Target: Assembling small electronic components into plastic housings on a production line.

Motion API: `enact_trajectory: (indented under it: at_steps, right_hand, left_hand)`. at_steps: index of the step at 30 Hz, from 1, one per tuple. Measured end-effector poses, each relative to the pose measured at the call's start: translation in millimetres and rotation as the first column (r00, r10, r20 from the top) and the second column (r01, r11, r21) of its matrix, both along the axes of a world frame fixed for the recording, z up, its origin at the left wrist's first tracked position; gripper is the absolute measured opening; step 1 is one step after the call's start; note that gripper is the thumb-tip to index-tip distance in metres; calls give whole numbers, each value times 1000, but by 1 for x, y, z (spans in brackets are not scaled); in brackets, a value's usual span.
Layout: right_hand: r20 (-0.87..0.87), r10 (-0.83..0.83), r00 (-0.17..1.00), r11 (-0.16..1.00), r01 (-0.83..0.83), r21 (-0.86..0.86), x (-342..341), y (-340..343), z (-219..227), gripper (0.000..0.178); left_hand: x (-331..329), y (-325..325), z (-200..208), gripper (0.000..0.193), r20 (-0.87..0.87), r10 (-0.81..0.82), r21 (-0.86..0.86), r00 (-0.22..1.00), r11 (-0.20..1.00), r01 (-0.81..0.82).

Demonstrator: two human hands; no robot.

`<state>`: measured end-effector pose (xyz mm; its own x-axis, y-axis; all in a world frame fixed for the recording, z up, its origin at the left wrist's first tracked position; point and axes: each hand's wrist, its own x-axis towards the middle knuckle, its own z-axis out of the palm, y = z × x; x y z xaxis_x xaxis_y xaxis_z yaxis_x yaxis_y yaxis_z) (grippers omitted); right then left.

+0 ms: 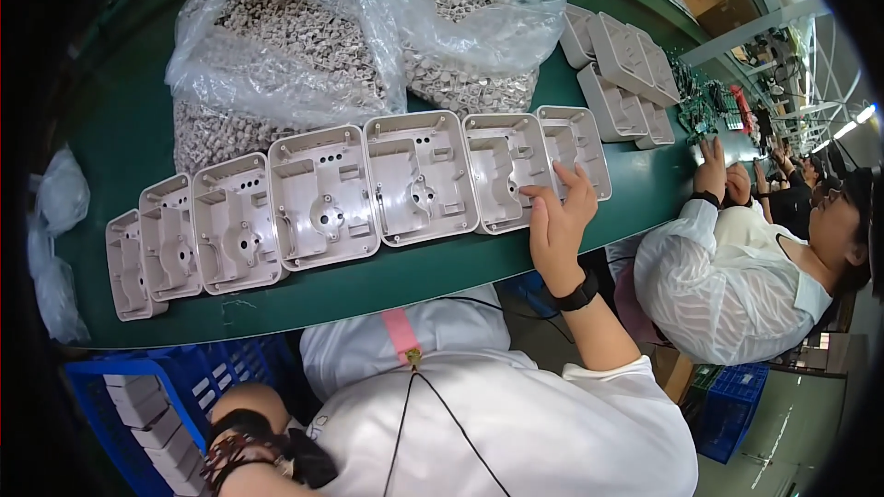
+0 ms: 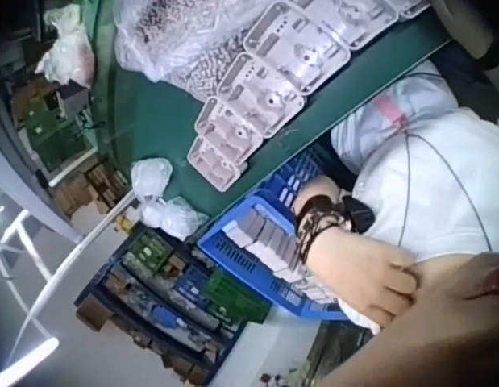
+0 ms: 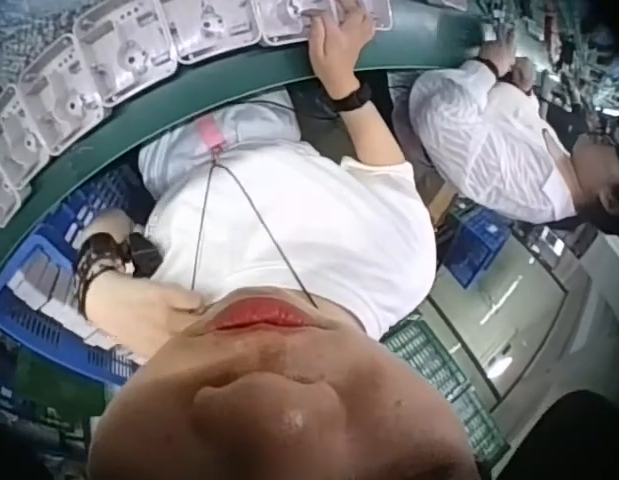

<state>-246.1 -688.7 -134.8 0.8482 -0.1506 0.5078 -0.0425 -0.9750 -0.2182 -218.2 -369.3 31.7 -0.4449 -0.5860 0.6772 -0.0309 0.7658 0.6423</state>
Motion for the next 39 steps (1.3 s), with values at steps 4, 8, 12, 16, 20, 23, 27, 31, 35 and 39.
enact_trajectory:
  at_steps: [4,8,12,16,20,23,27,31,35,39]
  right_hand:
    - [13,41,999,999,-41,13,5,6,4,22]
    - [11,29,1000,1000,-29,-3,0,1,0,21]
    - [14,11,1000,1000,-11,2,2,-5,-2,21]
    - [23,27,999,1000,-27,11,3,5,-1,20]
    - [15,18,1000,1000,-18,11,2,1,-1,20]
    - [19,36,999,999,-36,22,4,2,2,20]
    - [34,30,999,1000,-30,3,2,1,1,20]
    - [46,35,998,999,-34,-21,5,0,0,21]
    - [66,27,997,999,-24,-36,7,3,-4,22]
    - [96,10,995,999,-5,-53,6,-1,-9,23]
  left_hand:
    - [-25,13,17,22,-11,25,-88,1000,996,-26]
    - [-45,29,16,23,-35,-1,-191,999,981,-6]
    - [-42,20,14,21,-4,-106,-45,994,993,105]
    - [-37,10,8,16,53,-259,277,964,932,235]
    - [-6,-23,-2,14,195,-274,255,942,941,221]
    - [10,-56,-4,17,-12,27,134,1000,991,-26]
    - [-24,-102,-14,18,-176,354,239,919,921,-309]
    - [-54,-123,-7,15,-165,413,-54,896,903,-427]
    - [-72,-138,-13,14,-204,408,-99,890,896,-433]
    - [-81,-127,-10,11,18,519,-92,854,852,-516]
